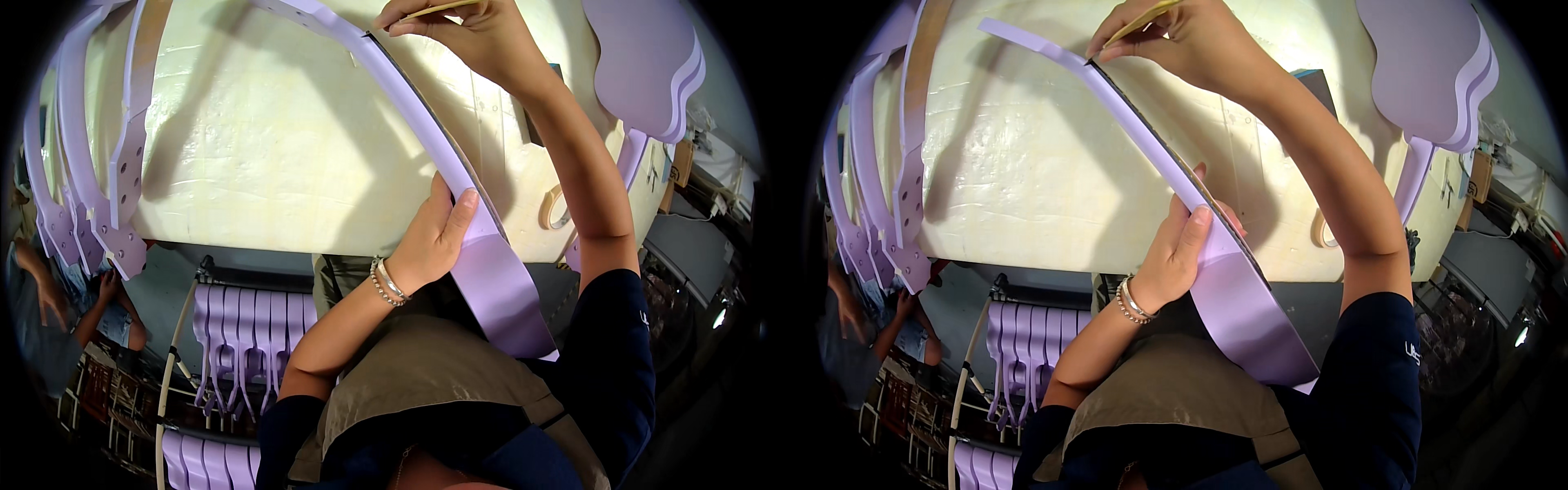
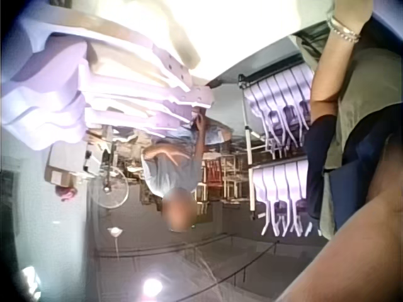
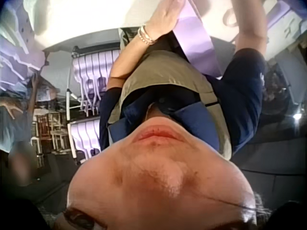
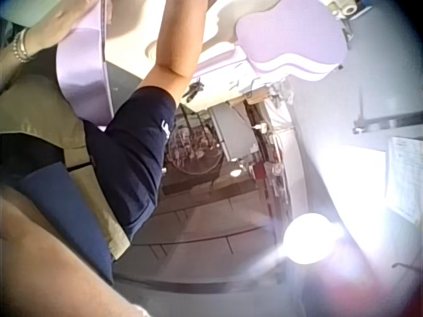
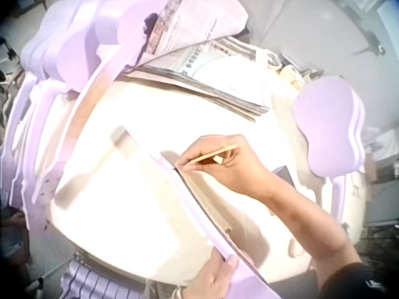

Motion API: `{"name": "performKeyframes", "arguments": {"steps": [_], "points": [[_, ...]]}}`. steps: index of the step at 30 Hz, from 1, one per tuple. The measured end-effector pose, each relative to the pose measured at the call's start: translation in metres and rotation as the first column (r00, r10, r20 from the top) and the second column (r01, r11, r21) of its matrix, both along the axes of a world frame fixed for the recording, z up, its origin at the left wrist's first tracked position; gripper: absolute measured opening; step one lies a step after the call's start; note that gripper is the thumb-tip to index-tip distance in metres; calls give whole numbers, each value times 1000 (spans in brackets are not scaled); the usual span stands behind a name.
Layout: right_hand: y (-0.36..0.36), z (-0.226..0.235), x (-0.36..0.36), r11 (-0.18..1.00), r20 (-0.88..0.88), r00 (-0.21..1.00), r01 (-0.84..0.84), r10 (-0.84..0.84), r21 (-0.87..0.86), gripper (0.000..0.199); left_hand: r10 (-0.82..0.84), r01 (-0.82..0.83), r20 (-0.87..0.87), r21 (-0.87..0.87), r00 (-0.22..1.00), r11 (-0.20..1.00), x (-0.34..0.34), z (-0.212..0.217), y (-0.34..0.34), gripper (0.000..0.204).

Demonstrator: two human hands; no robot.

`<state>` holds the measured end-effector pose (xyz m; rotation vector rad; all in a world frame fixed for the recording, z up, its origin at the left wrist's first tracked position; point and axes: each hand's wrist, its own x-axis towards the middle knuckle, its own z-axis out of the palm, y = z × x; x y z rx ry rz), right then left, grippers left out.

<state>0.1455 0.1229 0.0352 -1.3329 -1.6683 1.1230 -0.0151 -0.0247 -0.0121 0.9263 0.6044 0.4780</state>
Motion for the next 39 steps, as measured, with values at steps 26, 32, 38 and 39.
{"name": "performKeyframes", "arguments": {"steps": [26,32,38,39], "points": [[-39,12,17,987,8,987,-162,162,14,15,42,-41,25,-27,999,999,2,-1,-1,54],[-39,14,14,992,-77,991,-115,111,-56,9,65,-65,24,0,998,998,3,-8,-3,50],[-79,24,23,982,178,968,-184,175,34,16,92,-91,5,-98,996,991,4,0,-2,53],[-80,24,22,982,169,969,-189,182,26,17,108,-106,7,-147,994,984,5,3,-2,54]]}}
